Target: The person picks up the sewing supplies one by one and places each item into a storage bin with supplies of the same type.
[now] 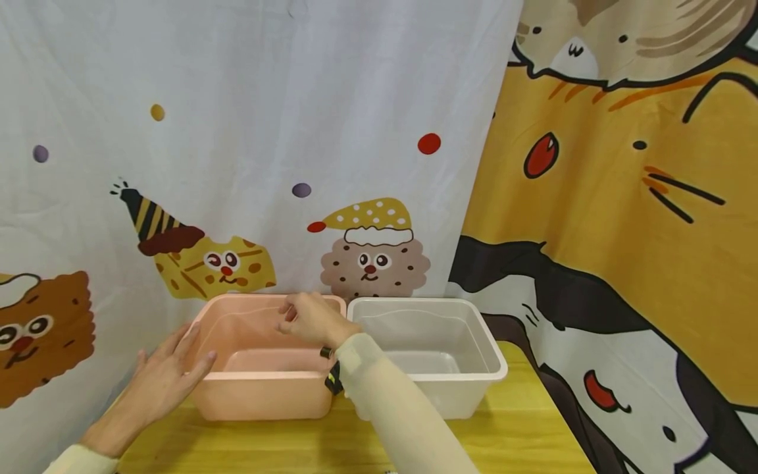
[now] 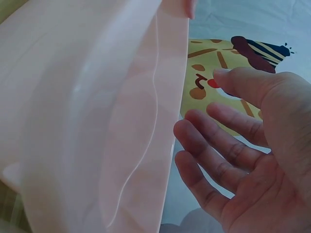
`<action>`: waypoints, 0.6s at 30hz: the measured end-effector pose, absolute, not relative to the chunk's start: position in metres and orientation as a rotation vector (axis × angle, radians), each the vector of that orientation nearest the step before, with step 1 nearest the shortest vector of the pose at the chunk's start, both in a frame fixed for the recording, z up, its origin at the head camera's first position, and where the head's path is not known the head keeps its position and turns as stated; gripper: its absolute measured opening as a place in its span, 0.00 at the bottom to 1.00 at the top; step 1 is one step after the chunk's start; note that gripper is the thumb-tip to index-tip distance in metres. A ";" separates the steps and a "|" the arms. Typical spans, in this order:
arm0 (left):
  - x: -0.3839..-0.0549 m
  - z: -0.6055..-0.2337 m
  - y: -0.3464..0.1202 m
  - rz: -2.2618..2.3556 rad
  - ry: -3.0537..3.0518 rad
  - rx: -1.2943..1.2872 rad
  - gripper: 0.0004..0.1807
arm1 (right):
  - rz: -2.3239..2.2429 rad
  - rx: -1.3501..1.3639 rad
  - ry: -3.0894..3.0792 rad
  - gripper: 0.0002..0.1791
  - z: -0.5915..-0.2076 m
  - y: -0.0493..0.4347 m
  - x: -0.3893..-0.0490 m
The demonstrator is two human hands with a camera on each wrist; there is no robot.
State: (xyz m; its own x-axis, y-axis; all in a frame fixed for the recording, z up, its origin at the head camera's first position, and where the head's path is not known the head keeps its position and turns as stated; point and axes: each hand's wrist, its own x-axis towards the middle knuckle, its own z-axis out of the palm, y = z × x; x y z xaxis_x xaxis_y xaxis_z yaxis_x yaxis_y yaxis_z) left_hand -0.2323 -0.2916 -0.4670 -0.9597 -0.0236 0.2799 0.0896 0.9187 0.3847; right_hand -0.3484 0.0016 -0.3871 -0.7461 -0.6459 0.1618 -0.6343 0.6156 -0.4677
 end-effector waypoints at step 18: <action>-0.231 -0.468 -0.292 -0.595 -2.804 -0.049 0.52 | -0.783 -1.146 2.830 0.17 -0.385 0.006 -0.344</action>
